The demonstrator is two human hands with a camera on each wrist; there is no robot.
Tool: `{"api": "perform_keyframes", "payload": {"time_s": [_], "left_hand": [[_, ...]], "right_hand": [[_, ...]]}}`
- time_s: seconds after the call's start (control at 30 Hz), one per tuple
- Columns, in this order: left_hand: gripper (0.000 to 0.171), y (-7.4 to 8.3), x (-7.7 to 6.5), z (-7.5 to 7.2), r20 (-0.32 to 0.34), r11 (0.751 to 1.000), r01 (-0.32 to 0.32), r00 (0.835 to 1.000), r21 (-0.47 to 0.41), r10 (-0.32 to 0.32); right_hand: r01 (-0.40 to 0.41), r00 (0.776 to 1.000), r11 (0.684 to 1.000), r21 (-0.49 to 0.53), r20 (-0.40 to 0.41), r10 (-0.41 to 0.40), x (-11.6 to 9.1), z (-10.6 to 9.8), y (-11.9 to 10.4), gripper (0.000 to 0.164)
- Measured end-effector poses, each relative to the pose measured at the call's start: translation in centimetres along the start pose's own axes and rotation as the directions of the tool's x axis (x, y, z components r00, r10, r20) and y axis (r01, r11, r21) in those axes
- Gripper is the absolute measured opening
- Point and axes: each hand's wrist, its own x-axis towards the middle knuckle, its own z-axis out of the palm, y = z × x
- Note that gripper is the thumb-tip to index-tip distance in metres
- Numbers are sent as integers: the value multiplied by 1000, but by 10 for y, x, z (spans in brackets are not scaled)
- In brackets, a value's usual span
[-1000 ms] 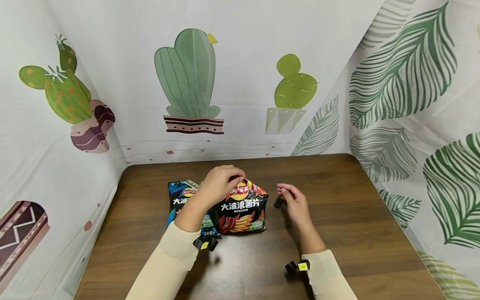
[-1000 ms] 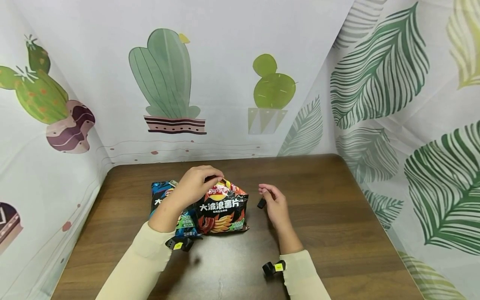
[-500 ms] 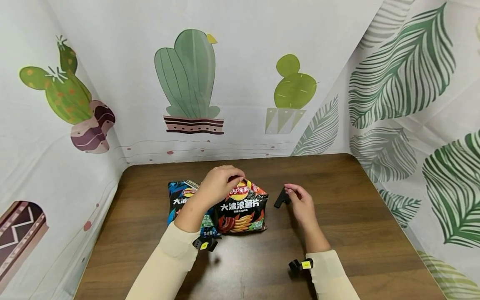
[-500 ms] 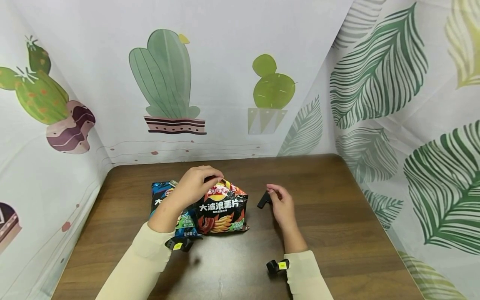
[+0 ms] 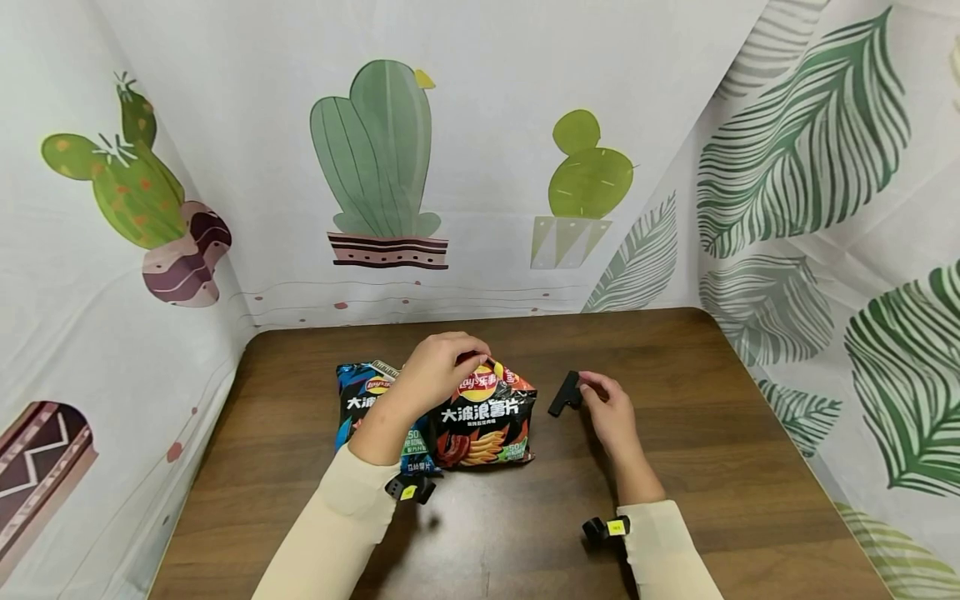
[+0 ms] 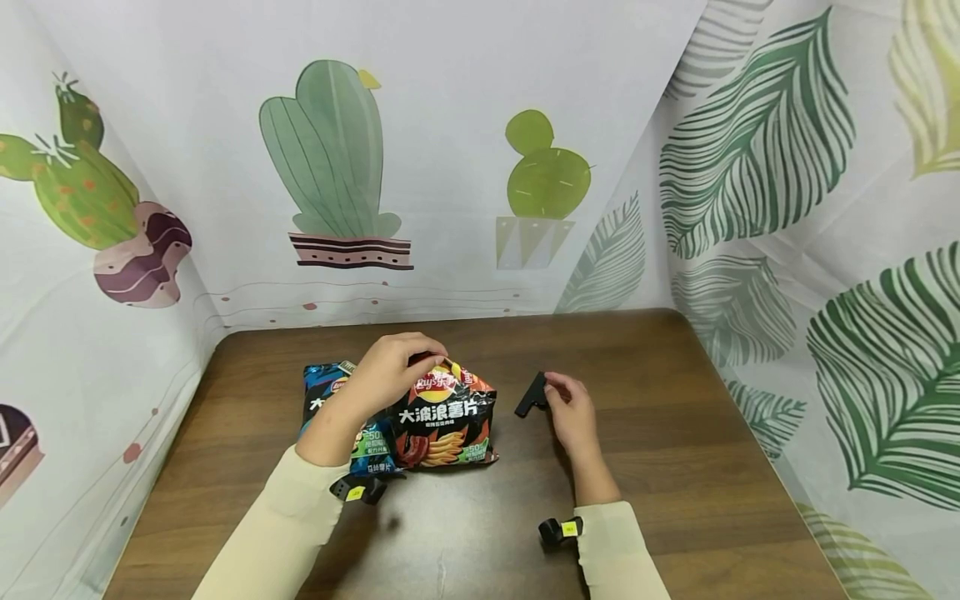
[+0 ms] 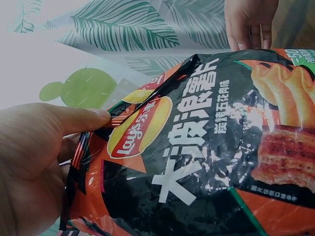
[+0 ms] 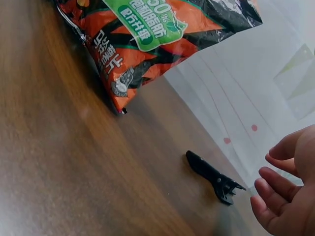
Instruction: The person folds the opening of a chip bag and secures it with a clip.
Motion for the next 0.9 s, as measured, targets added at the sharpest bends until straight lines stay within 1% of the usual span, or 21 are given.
{"api": "perform_keyframes", "payload": {"time_s": [0.17, 0.33, 0.43, 0.53, 0.7, 0.9], "left_hand": [[16, 0, -1, 0, -1, 1000, 0, 1000, 2, 0], [16, -1, -1, 1, 4, 1000, 6, 1000, -1, -6], [16, -1, -1, 1, 4, 1000, 8, 1000, -1, -8], [16, -1, -1, 1, 2, 1000, 12, 1000, -1, -12], [17, -1, -2, 2, 1, 1000, 18, 1000, -8, -18], [17, -1, -2, 1, -3, 1000, 18, 1000, -9, -18]], "right_hand": [[-20, 1000, 998, -57, 3, 20, 1, -1, 6, 32], [-51, 997, 993, -107, 53, 57, 2, -1, 11, 39], [-69, 993, 991, -118, 91, 80, 3, -2, 13, 44], [-78, 990, 989, -128, 110, 92, 4, -2, 13, 46], [-81, 990, 985, -154, 104, 97, 4, 0, 14, 45], [-69, 993, 970, -234, 79, 90, 4, 4, 14, 46]]}}
